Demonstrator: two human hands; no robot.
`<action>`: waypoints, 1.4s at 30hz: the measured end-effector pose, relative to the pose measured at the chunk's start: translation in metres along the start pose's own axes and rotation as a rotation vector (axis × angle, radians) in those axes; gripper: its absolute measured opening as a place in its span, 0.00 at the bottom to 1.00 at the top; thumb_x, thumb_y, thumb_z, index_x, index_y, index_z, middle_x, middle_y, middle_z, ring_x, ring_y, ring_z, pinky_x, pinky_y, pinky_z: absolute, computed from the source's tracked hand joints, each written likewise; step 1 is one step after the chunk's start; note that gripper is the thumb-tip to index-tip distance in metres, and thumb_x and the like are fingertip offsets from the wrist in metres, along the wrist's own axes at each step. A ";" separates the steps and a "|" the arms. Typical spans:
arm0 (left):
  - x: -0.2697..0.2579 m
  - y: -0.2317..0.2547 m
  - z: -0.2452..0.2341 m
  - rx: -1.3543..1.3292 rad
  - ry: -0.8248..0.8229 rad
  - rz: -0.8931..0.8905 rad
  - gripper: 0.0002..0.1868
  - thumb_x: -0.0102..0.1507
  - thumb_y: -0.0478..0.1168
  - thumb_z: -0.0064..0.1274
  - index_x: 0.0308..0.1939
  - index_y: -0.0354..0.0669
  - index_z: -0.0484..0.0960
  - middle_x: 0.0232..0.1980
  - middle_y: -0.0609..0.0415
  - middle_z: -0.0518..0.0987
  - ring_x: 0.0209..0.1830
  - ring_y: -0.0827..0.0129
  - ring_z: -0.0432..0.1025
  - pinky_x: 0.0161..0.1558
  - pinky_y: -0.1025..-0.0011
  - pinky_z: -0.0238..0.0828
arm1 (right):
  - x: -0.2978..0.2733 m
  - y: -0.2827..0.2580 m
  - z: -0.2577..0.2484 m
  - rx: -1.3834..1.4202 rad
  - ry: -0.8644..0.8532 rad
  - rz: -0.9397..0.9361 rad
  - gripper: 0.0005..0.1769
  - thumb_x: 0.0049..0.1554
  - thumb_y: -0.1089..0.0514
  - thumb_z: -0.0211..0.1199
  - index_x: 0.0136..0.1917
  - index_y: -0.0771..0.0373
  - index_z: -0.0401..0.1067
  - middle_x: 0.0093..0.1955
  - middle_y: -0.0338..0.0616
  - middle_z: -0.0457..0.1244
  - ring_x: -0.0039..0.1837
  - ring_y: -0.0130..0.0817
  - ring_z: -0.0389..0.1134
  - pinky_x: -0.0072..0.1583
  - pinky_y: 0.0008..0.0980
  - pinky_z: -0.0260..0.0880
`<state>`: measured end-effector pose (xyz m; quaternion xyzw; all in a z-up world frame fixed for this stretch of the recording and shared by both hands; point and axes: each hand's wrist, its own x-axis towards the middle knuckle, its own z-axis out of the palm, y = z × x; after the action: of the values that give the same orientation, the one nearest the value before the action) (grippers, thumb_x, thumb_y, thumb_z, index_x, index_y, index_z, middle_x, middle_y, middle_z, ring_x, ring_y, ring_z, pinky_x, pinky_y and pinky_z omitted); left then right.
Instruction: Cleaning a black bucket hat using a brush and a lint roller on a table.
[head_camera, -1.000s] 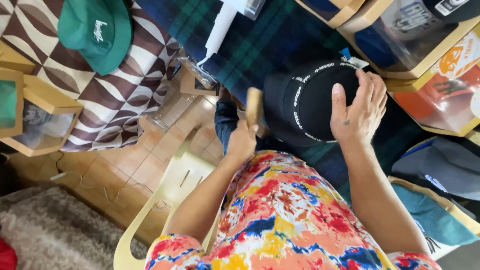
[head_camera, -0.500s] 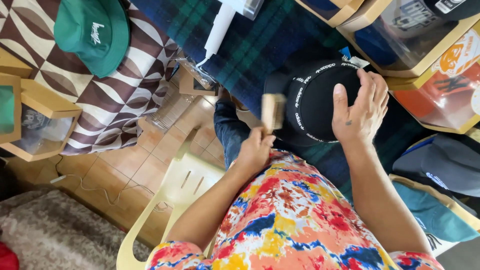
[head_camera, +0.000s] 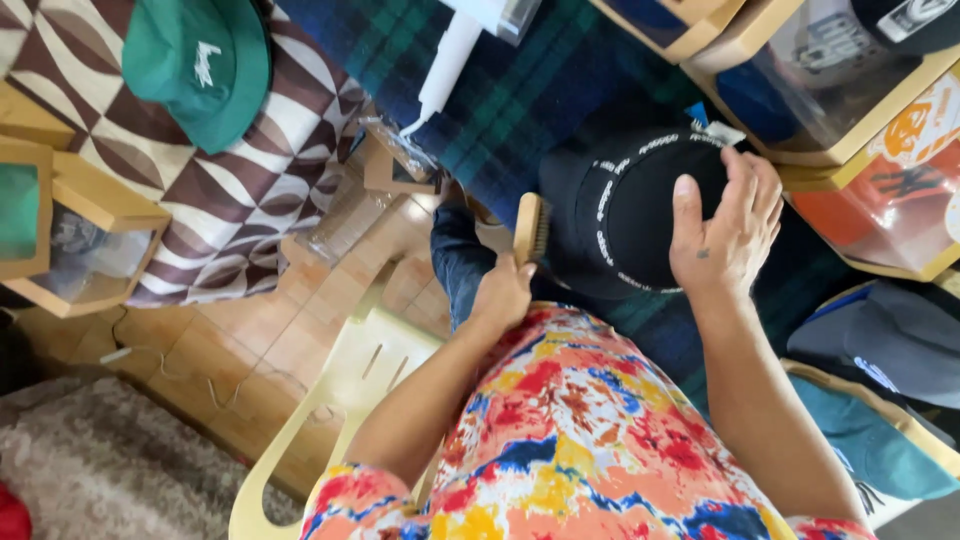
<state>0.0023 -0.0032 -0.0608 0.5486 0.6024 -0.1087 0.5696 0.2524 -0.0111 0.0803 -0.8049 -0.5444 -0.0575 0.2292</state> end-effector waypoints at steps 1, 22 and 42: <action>-0.011 0.008 -0.010 -0.141 0.060 -0.022 0.21 0.70 0.56 0.40 0.58 0.45 0.65 0.46 0.40 0.84 0.45 0.48 0.81 0.51 0.53 0.78 | -0.002 0.002 -0.001 -0.003 -0.003 0.009 0.26 0.70 0.43 0.60 0.73 0.60 0.67 0.66 0.51 0.58 0.63 0.55 0.64 0.56 0.54 0.67; 0.008 0.077 -0.119 0.206 0.071 0.586 0.28 0.74 0.51 0.34 0.75 0.42 0.63 0.60 0.30 0.77 0.60 0.38 0.73 0.58 0.47 0.71 | 0.001 -0.012 -0.004 0.001 0.039 0.111 0.26 0.68 0.44 0.65 0.71 0.63 0.72 0.65 0.53 0.62 0.65 0.55 0.66 0.59 0.50 0.66; 0.061 0.182 -0.149 0.747 0.315 1.010 0.20 0.72 0.50 0.43 0.62 0.45 0.78 0.33 0.48 0.81 0.31 0.49 0.81 0.26 0.56 0.78 | -0.003 -0.013 0.000 -0.010 0.250 0.204 0.14 0.65 0.55 0.66 0.58 0.68 0.77 0.58 0.51 0.66 0.61 0.50 0.68 0.61 0.45 0.65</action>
<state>0.0765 0.2105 0.0285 0.9351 0.2680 0.0520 0.2261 0.2392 -0.0098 0.0832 -0.8437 -0.4267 -0.1362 0.2960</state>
